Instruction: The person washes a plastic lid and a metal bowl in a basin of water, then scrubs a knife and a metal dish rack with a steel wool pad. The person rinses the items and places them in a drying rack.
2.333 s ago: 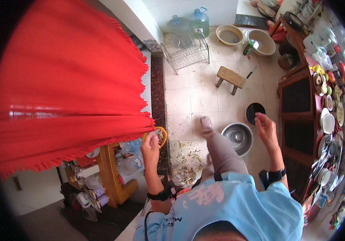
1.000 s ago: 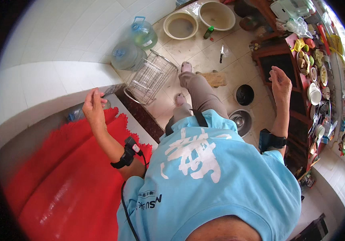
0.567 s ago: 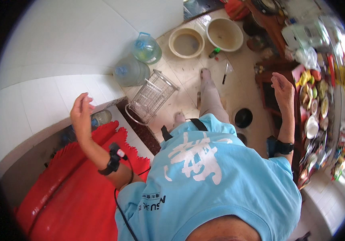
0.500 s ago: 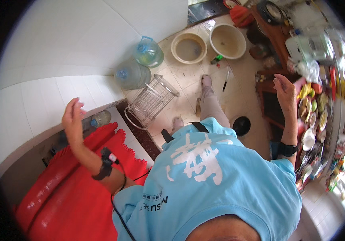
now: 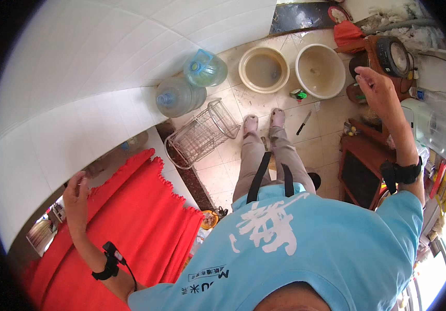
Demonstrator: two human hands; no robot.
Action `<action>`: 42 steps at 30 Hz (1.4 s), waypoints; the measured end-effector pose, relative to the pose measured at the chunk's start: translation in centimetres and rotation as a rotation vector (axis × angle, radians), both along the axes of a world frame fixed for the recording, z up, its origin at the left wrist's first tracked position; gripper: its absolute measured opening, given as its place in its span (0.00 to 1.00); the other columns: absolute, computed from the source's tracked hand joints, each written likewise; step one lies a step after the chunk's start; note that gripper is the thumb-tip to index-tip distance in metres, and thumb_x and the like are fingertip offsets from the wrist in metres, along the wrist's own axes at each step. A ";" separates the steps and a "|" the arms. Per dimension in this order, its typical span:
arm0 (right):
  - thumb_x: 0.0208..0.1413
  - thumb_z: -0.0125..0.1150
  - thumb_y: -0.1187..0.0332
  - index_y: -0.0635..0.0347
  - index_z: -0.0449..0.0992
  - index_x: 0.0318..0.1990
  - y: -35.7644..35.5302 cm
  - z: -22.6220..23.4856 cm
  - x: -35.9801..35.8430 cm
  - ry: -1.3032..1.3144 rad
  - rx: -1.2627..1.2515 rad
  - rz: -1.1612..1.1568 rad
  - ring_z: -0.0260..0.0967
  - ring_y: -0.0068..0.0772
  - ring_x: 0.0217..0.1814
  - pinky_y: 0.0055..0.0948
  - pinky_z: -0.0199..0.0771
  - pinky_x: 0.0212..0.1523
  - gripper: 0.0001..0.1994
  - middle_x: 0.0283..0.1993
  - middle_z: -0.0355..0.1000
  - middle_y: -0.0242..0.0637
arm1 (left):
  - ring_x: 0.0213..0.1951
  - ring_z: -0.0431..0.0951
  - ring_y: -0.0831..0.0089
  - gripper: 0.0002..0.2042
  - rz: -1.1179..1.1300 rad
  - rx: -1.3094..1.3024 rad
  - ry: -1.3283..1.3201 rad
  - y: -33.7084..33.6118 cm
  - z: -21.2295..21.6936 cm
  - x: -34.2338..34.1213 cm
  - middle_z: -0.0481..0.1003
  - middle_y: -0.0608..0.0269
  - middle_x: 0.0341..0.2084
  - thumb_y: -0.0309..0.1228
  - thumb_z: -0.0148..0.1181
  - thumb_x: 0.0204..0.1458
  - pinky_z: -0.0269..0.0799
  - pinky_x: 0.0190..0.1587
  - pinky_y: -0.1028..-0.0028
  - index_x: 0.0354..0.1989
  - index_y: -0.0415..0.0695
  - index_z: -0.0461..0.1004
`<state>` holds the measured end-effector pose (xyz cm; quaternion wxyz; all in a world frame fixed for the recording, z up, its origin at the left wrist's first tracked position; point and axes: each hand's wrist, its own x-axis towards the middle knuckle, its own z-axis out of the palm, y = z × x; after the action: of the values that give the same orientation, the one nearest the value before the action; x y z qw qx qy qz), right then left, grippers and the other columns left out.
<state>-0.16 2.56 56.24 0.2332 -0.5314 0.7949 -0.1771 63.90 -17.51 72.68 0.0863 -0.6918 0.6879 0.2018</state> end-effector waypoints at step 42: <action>0.52 0.67 0.64 0.65 0.70 0.37 34.5 -91.6 12.7 -0.064 0.439 -1.033 0.71 0.39 0.31 0.38 0.72 0.36 0.15 0.29 0.72 0.42 | 0.33 0.79 0.58 0.16 -0.267 0.816 0.611 23.8 -91.2 -36.0 0.77 0.49 0.38 0.33 0.59 0.58 0.75 0.37 0.65 0.51 0.37 0.71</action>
<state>12.55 37.02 -35.39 0.2454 -0.0063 0.9626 -0.1147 27.92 6.32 -18.55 0.1693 -0.4181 0.6292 0.6330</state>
